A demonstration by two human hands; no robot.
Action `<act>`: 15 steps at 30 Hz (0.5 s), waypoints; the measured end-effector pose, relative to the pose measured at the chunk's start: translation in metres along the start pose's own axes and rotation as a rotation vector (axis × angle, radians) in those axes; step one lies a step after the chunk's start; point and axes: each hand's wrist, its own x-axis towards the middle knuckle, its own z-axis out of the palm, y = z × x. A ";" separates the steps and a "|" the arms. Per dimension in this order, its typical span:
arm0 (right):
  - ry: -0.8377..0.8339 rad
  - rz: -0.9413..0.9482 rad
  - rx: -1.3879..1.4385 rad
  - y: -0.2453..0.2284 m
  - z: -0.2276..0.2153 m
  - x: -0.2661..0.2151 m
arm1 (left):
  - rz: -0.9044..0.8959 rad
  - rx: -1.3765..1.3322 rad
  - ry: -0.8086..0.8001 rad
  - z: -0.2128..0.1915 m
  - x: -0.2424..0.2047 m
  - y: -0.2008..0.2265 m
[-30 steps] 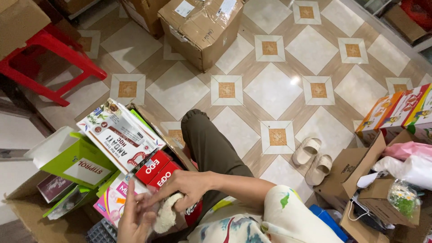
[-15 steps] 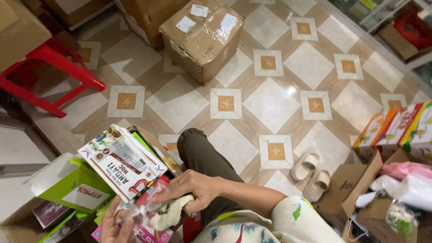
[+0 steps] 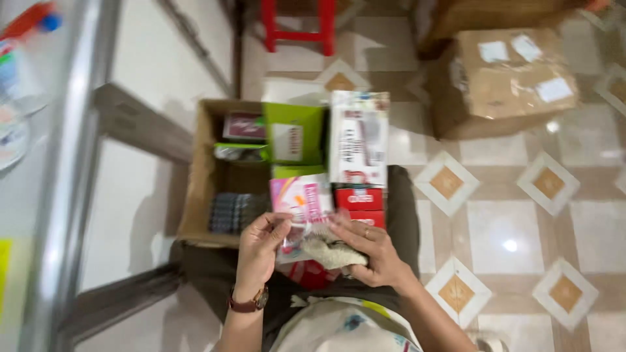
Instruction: The person sits on the floor with an open carton of medicine boxes on their lap and wipes each medicine box with a cloth, one at a time, placing wiped boxes back into the carton and setting some boxes on the nearby counter.
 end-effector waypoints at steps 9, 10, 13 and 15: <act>0.068 0.285 -0.011 0.019 0.031 0.012 | 0.454 0.301 0.332 -0.087 0.017 0.076; 0.140 0.297 -0.020 0.021 0.031 0.008 | 0.501 0.404 0.431 -0.090 0.021 0.081; 0.286 0.354 0.035 0.025 0.035 -0.003 | 0.522 0.622 0.515 -0.089 0.034 0.089; 0.343 0.340 0.013 0.034 0.034 -0.007 | 0.580 0.778 0.531 -0.085 0.051 0.093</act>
